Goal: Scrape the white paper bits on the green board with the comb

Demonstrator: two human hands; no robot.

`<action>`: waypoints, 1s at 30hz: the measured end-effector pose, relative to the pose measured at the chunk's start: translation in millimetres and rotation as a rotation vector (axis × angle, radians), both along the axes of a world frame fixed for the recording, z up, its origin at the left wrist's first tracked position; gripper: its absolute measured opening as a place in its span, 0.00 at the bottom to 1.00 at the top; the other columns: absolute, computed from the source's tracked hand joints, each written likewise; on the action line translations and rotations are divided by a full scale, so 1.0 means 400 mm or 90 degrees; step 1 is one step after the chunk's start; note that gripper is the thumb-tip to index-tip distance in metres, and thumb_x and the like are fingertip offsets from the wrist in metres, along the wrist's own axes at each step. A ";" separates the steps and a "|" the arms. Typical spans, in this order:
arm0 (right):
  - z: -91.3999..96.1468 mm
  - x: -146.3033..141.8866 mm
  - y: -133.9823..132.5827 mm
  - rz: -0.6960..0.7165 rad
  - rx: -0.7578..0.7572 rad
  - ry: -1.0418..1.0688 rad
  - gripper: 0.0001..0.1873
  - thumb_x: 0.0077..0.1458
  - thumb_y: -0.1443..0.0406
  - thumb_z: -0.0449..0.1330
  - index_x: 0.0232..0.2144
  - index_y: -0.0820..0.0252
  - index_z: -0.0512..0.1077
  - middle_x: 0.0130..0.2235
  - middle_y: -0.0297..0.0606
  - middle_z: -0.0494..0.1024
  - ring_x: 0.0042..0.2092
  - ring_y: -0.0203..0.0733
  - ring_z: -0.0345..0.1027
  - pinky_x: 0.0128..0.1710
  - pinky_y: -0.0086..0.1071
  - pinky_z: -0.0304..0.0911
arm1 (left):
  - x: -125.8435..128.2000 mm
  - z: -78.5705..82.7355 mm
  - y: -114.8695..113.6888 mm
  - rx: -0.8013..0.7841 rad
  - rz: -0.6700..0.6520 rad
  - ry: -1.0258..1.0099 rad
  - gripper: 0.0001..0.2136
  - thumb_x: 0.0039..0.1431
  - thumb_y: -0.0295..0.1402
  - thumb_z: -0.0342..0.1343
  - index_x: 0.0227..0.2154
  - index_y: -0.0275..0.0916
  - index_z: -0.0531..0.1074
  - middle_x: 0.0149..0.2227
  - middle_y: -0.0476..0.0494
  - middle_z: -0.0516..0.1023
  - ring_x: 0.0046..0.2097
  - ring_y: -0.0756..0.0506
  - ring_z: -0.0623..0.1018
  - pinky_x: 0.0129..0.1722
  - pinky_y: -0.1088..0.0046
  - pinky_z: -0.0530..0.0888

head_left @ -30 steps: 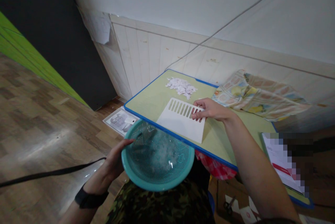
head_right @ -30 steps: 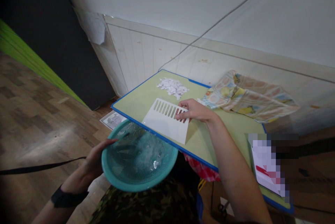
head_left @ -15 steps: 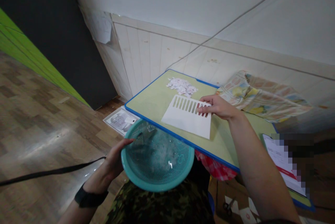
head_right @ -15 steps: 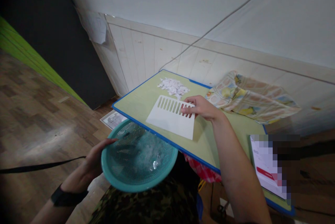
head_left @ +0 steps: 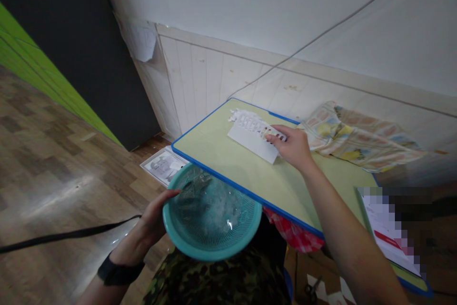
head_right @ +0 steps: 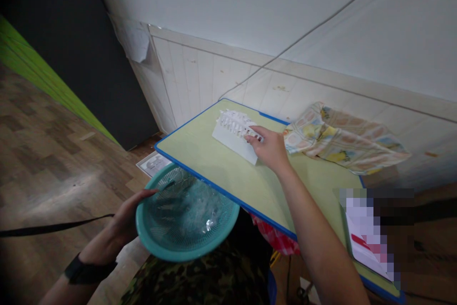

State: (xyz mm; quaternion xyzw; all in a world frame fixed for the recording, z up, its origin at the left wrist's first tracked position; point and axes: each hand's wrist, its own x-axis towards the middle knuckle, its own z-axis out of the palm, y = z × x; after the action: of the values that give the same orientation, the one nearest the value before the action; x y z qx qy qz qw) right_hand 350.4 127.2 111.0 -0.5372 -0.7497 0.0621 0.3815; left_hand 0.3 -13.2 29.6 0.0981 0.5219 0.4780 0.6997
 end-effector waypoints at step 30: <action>-0.027 -0.033 -0.016 -0.066 0.052 -0.100 0.17 0.61 0.59 0.59 0.49 0.51 0.81 0.45 0.40 0.85 0.39 0.50 0.81 0.41 0.38 0.71 | -0.016 -0.019 -0.008 0.019 -0.038 0.020 0.10 0.63 0.24 0.56 0.42 0.25 0.80 0.28 0.29 0.88 0.30 0.34 0.87 0.34 0.59 0.85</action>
State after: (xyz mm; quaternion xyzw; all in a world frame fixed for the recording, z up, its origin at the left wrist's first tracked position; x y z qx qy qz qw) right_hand 337.2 120.8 100.1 -0.5626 -0.7503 -0.0303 0.3459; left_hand -6.1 -16.3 22.2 0.1320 0.5225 0.4628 0.7038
